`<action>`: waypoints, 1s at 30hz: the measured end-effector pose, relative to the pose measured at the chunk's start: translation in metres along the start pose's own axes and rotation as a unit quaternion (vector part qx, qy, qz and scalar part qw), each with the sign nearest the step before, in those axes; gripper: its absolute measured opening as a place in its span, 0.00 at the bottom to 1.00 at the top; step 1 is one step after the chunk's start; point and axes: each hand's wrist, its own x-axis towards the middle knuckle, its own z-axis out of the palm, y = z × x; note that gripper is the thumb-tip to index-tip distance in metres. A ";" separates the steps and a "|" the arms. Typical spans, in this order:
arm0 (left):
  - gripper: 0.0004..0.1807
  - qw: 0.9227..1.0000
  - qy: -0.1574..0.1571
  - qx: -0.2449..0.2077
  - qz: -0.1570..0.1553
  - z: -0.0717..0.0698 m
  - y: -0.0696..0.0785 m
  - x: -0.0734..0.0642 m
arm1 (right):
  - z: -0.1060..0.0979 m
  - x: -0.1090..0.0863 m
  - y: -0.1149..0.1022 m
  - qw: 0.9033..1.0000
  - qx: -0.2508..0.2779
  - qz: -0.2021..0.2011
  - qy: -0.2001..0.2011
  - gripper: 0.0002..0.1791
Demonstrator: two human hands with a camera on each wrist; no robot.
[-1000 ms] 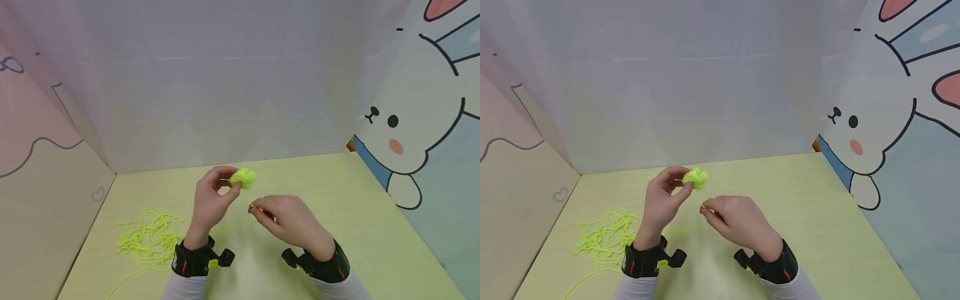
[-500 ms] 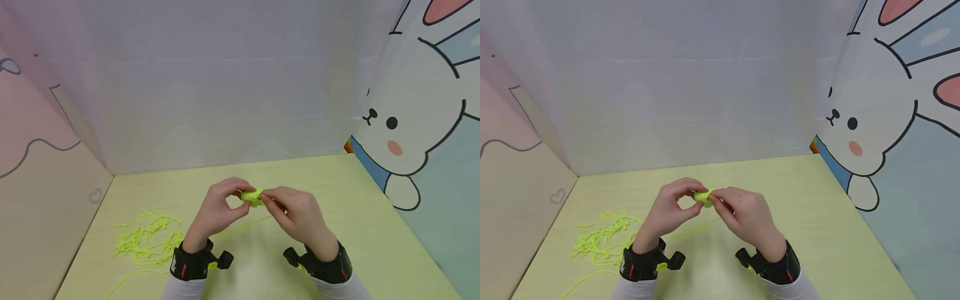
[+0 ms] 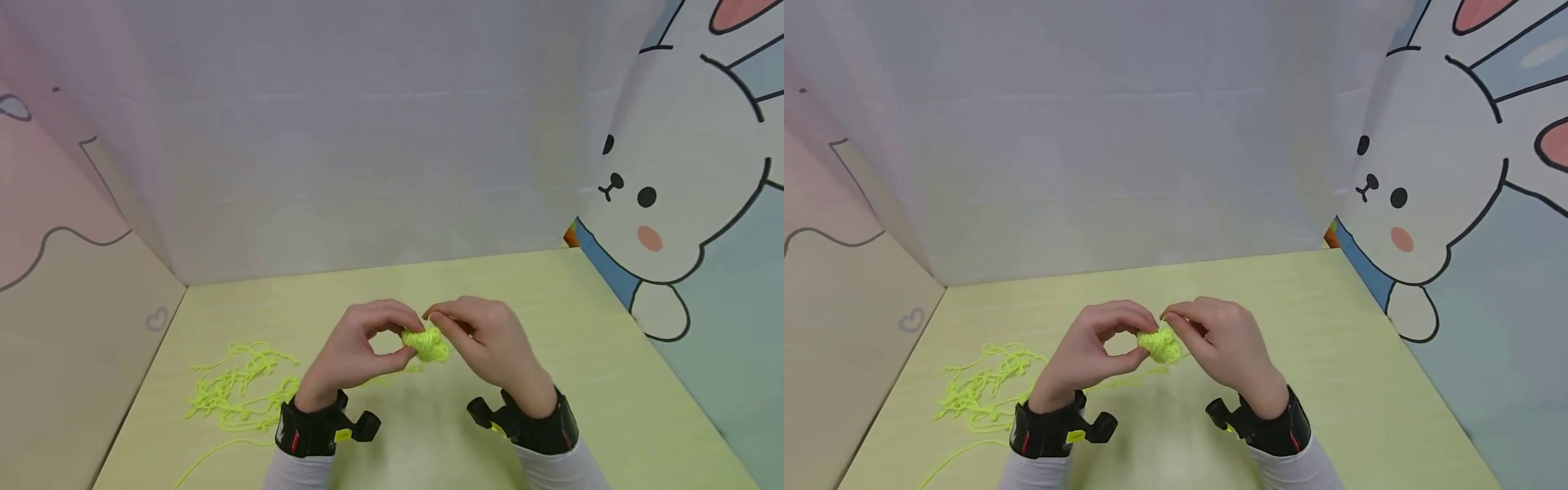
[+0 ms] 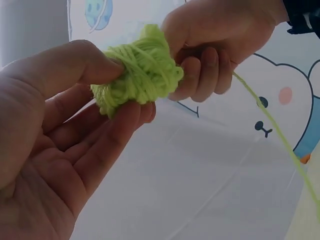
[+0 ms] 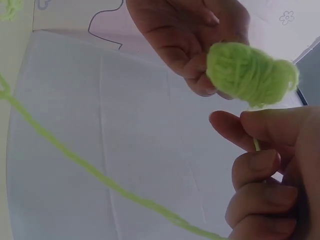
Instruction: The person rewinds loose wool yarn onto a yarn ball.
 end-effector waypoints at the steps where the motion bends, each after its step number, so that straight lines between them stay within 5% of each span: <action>1: 0.18 1.000 0.003 -0.011 -0.002 0.000 0.004 0.003 | 0.000 0.000 0.000 1.000 0.008 0.012 -0.012 0.08; 4: 0.18 0.999 0.021 -0.035 -0.010 0.000 0.012 0.008 | 0.003 0.000 0.001 0.998 0.020 0.040 -0.042 0.09; 10: 0.18 0.992 0.110 -0.038 -0.048 0.001 -0.004 0.006 | 0.009 0.003 -0.001 0.996 -0.023 0.046 -0.073 0.06; 15: 0.15 0.971 0.215 -0.020 -0.107 0.000 -0.002 0.012 | 0.010 0.006 -0.005 0.990 -0.034 0.021 -0.134 0.06; 18: 0.15 0.959 0.248 0.001 -0.137 -0.002 0.000 0.018 | 0.007 0.008 -0.010 0.985 -0.023 0.010 -0.171 0.10; 23: 0.15 0.958 0.234 0.052 -0.156 -0.003 0.008 0.029 | -0.001 0.010 -0.016 0.985 -0.020 -0.008 -0.171 0.08; 30: 0.15 0.967 0.181 0.117 -0.135 -0.004 0.007 0.037 | -0.017 0.012 -0.016 0.996 -0.016 -0.044 -0.076 0.05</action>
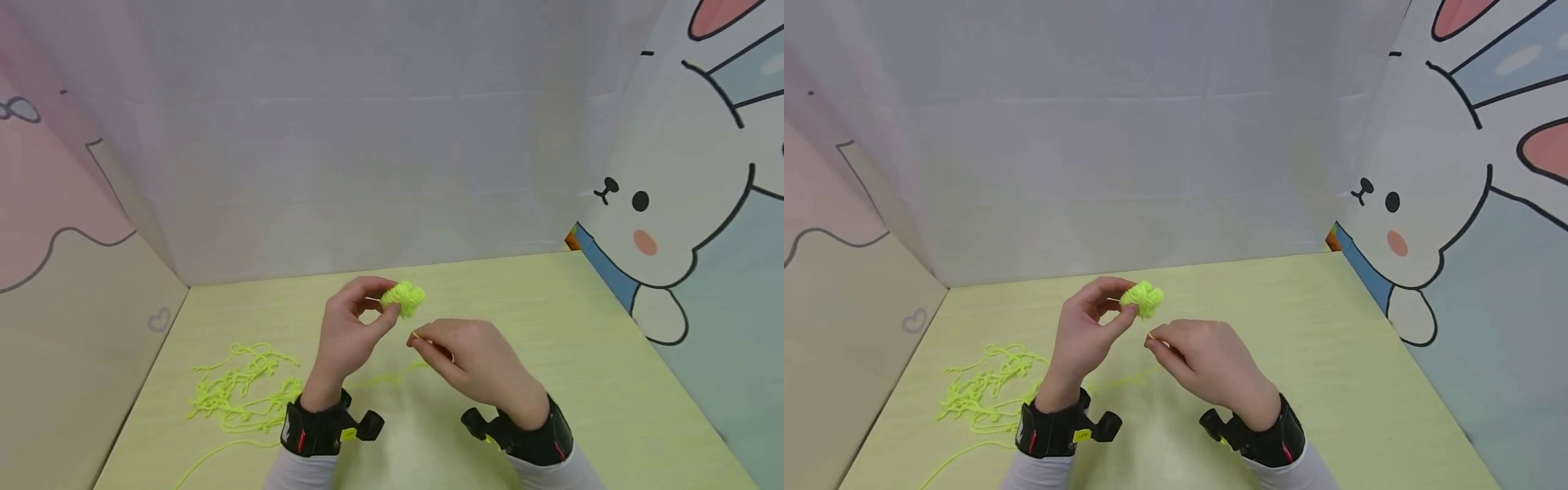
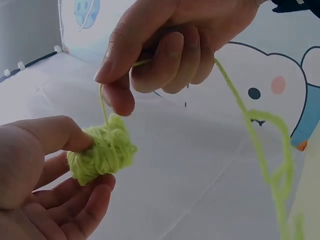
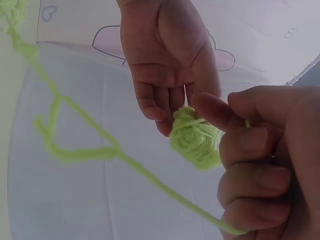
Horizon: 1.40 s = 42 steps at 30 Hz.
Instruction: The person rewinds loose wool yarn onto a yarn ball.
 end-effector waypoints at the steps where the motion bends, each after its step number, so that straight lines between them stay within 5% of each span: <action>1: 0.16 1.000 -0.009 0.007 0.006 0.000 -0.002 0.000 | -0.001 -0.001 0.001 1.000 0.000 -0.001 0.014 0.06; 15: 0.14 0.986 -0.152 0.029 0.060 0.002 0.005 0.000 | -0.016 -0.001 0.014 0.989 -0.017 -0.019 0.143 0.17; 22: 0.15 0.977 -0.199 -0.046 0.057 0.000 0.035 0.001 | -0.014 -0.001 0.019 0.988 -0.008 0.008 0.152 0.13; 27: 0.17 0.970 -0.204 -0.127 0.032 -0.001 0.034 -0.001 | -0.006 -0.001 0.023 0.993 0.012 0.036 0.107 0.05; 31: 0.18 0.965 -0.178 -0.191 0.023 0.001 0.021 -0.003 | 0.003 0.000 0.022 0.997 0.005 0.050 0.065 0.06; 34: 0.16 0.970 -0.125 -0.209 0.012 0.003 0.016 -0.002 | 0.008 0.001 0.017 0.998 -0.017 0.052 0.032 0.04; 38: 0.15 0.983 -0.027 -0.179 -0.017 0.005 0.017 0.001 | 0.010 0.003 0.010 0.999 -0.013 0.038 -0.023 0.07; 42: 0.15 0.991 0.037 -0.125 -0.023 0.005 0.015 0.003 | 0.008 0.003 0.004 0.997 0.006 0.028 -0.071 0.08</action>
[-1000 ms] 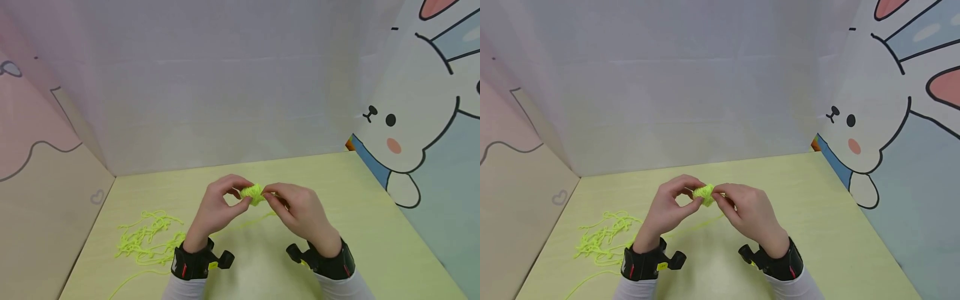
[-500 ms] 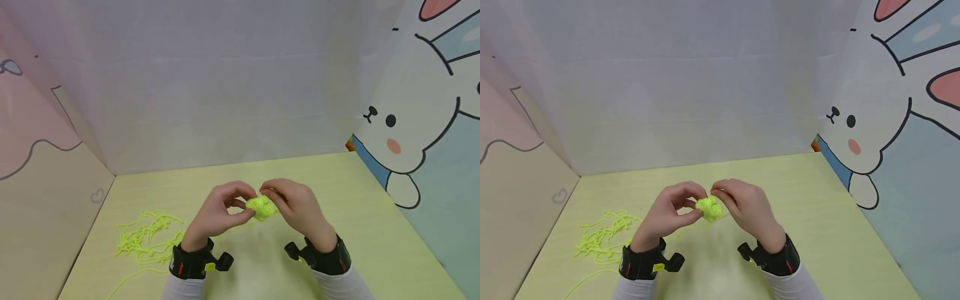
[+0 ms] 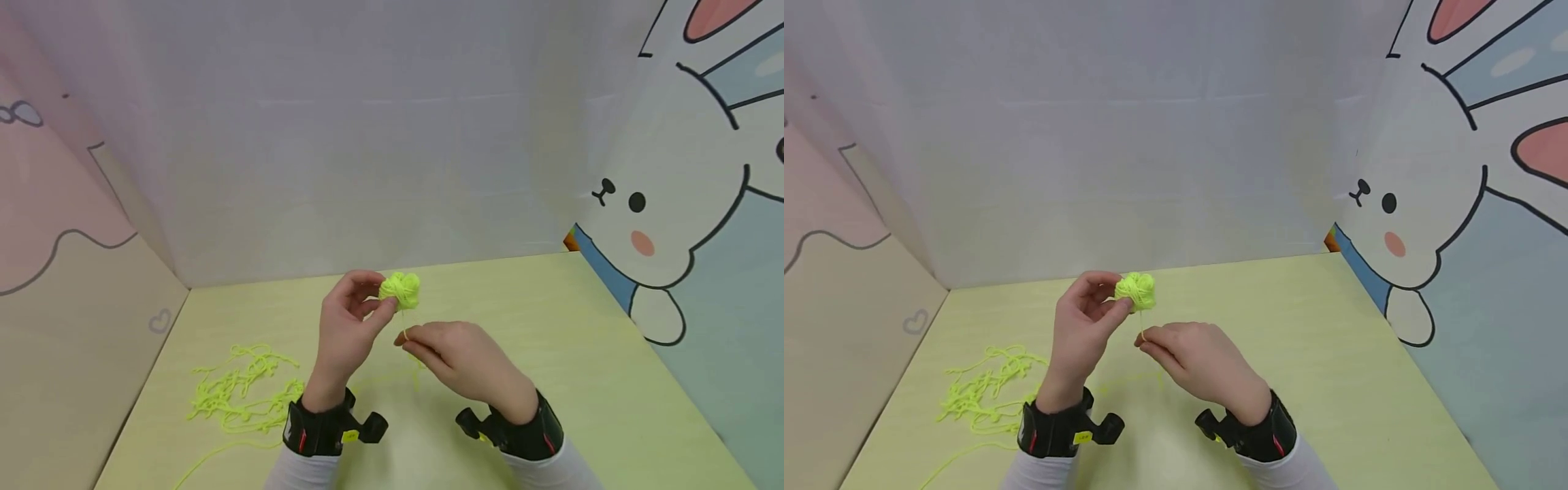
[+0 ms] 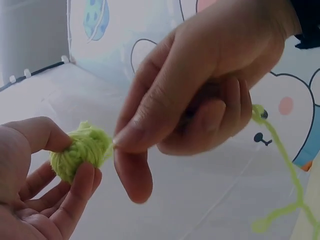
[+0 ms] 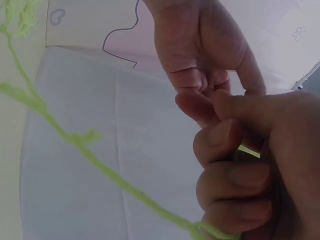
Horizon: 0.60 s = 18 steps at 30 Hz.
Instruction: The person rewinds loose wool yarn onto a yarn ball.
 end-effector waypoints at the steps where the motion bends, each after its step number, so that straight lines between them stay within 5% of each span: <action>1: 0.15 1.000 0.007 0.011 0.003 -0.001 -0.002 0.000 | 0.000 0.000 -0.001 1.000 0.001 0.000 -0.008 0.07; 9: 0.15 0.994 -0.007 0.105 0.032 -0.010 -0.021 -0.006 | 0.000 -0.006 -0.006 0.999 -0.011 -0.043 0.029 0.07; 14: 0.16 0.985 -0.068 0.153 0.041 -0.015 -0.025 -0.011 | -0.004 -0.009 -0.004 0.992 -0.018 -0.051 0.113 0.17; 18: 0.16 0.978 -0.136 0.150 0.047 -0.015 -0.011 -0.011 | -0.007 -0.009 0.001 0.982 -0.022 -0.058 0.177 0.17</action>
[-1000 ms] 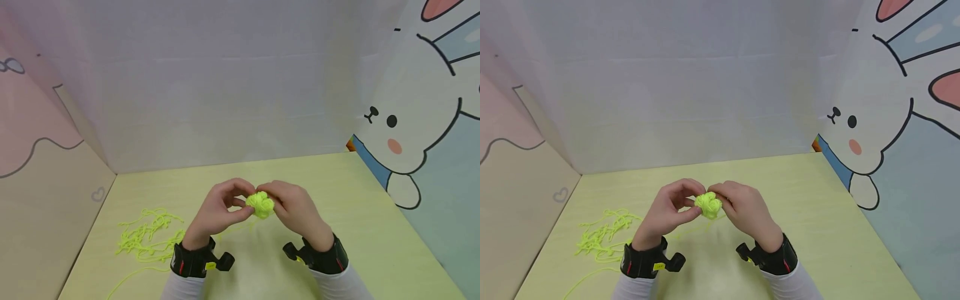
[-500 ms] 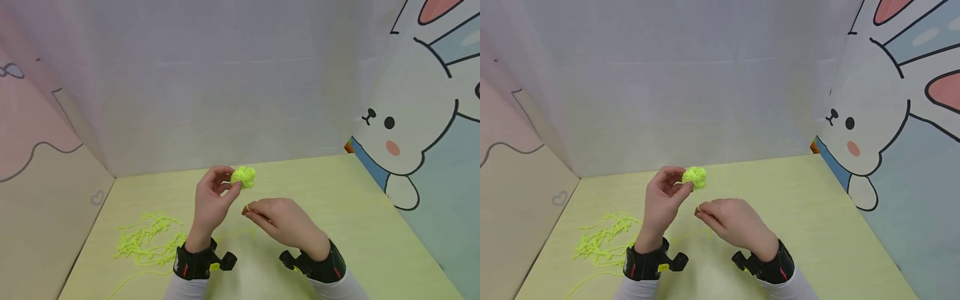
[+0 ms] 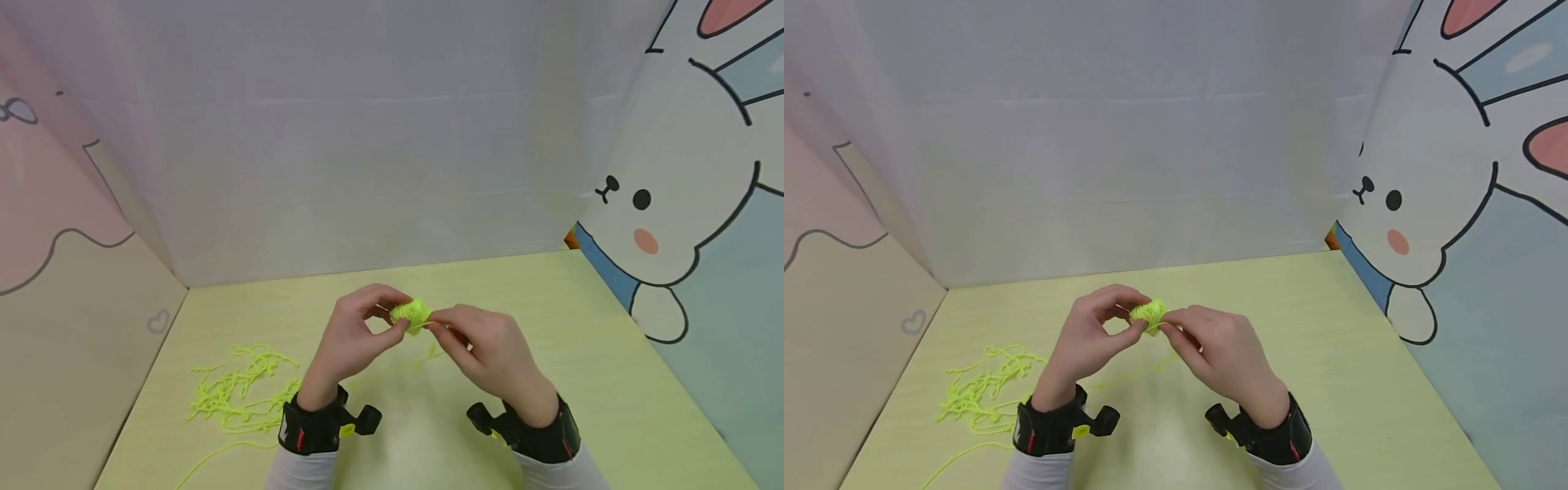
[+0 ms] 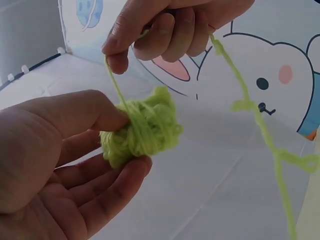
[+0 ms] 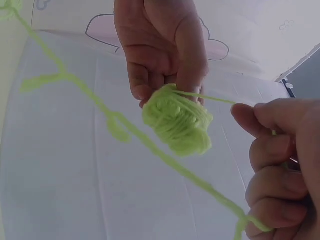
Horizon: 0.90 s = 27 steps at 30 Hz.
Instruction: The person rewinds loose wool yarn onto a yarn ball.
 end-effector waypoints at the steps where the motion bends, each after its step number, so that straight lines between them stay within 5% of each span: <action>1: 0.16 1.000 -0.016 -0.007 0.008 -0.001 0.005 0.000 | -0.001 0.000 0.001 1.000 -0.002 -0.001 0.012 0.14; 6: 0.14 0.995 -0.072 -0.047 0.047 -0.006 0.020 0.002 | -0.002 0.000 0.005 0.999 -0.010 0.002 0.039 0.07; 13: 0.15 0.987 -0.108 -0.083 0.081 -0.006 0.026 0.003 | -0.001 -0.001 0.007 0.999 -0.017 0.018 0.036 0.15; 21: 0.17 0.984 -0.087 -0.124 0.093 -0.003 0.026 0.002 | 0.005 -0.004 0.012 0.994 -0.005 0.099 -0.055 0.08; 27: 0.23 0.983 -0.033 -0.169 0.067 0.002 0.009 -0.002 | 0.011 -0.005 0.010 0.988 -0.022 0.121 -0.091 0.05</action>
